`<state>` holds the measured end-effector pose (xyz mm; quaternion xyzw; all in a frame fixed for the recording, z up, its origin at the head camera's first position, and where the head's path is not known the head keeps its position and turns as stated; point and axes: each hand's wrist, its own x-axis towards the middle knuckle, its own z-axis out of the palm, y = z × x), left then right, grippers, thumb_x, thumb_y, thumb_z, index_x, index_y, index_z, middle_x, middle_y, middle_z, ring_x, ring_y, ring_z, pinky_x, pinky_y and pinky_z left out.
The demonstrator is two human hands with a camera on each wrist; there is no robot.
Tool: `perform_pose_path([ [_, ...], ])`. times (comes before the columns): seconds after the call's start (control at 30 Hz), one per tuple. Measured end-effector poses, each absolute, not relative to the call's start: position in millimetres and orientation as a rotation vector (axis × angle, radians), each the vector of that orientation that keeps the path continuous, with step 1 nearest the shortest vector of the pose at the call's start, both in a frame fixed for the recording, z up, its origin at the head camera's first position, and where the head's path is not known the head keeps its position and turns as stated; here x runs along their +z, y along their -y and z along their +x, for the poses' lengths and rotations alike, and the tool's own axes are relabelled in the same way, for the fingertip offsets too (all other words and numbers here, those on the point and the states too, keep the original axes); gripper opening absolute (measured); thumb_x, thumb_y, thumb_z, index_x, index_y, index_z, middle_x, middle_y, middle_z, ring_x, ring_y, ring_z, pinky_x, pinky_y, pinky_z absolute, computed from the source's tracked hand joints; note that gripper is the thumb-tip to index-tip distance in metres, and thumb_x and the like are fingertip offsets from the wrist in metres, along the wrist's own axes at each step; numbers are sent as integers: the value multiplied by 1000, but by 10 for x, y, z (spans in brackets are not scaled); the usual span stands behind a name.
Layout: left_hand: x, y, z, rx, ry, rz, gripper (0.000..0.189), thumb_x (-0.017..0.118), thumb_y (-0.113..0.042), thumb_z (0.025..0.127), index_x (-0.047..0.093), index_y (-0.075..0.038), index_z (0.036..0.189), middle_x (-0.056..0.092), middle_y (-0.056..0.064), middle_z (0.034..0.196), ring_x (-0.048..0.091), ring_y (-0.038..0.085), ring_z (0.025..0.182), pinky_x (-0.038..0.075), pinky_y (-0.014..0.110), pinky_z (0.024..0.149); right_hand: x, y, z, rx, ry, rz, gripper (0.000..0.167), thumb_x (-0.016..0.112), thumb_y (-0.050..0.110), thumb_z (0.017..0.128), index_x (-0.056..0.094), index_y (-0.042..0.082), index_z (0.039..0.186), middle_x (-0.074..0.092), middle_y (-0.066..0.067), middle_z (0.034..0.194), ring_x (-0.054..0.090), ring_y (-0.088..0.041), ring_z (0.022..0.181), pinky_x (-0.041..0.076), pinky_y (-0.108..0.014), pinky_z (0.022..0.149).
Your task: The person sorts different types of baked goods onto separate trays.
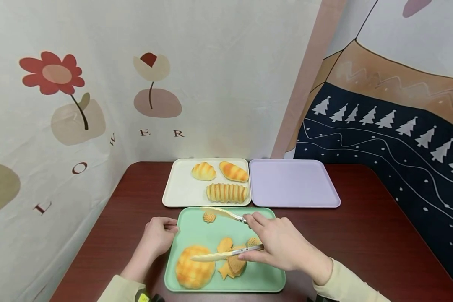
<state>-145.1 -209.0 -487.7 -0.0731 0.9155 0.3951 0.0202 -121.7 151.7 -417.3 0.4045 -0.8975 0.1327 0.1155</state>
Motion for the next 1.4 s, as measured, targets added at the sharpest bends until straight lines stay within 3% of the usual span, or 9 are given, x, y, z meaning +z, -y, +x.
perform_pose_path([
  [0.47,-4899,2095,-1470,1227,-2842,-222,19,72,-2,95,78,5,113,76,5,93,72,22,85,58,37,71,-4426,-1460,-1098,366,2660,1305,86,60,78,92,65,4,136,62,8,103,40,-1,56,37,-23,48],
  [0.73,-4892,2097,-1470,1224,-2841,-222,19,73,-2,96,78,4,113,76,5,94,72,22,85,58,37,71,-4490,-1425,-1076,338,2716,1357,84,52,81,94,65,8,134,57,10,98,41,1,59,35,-21,48],
  [1.17,-4892,2094,-1470,1234,-2840,-219,20,73,-2,95,78,5,114,76,5,94,72,22,86,58,37,71,-4587,-1368,-1104,271,2728,1402,78,53,80,94,65,12,131,60,10,100,51,-2,61,42,-25,51],
  [1.4,-4901,2100,-1471,1234,-2834,-222,21,72,-2,95,78,5,114,76,5,94,72,22,86,58,37,71,-4609,-1351,-1114,227,2727,1399,76,50,80,96,66,14,131,60,10,100,47,1,58,39,-23,50],
])
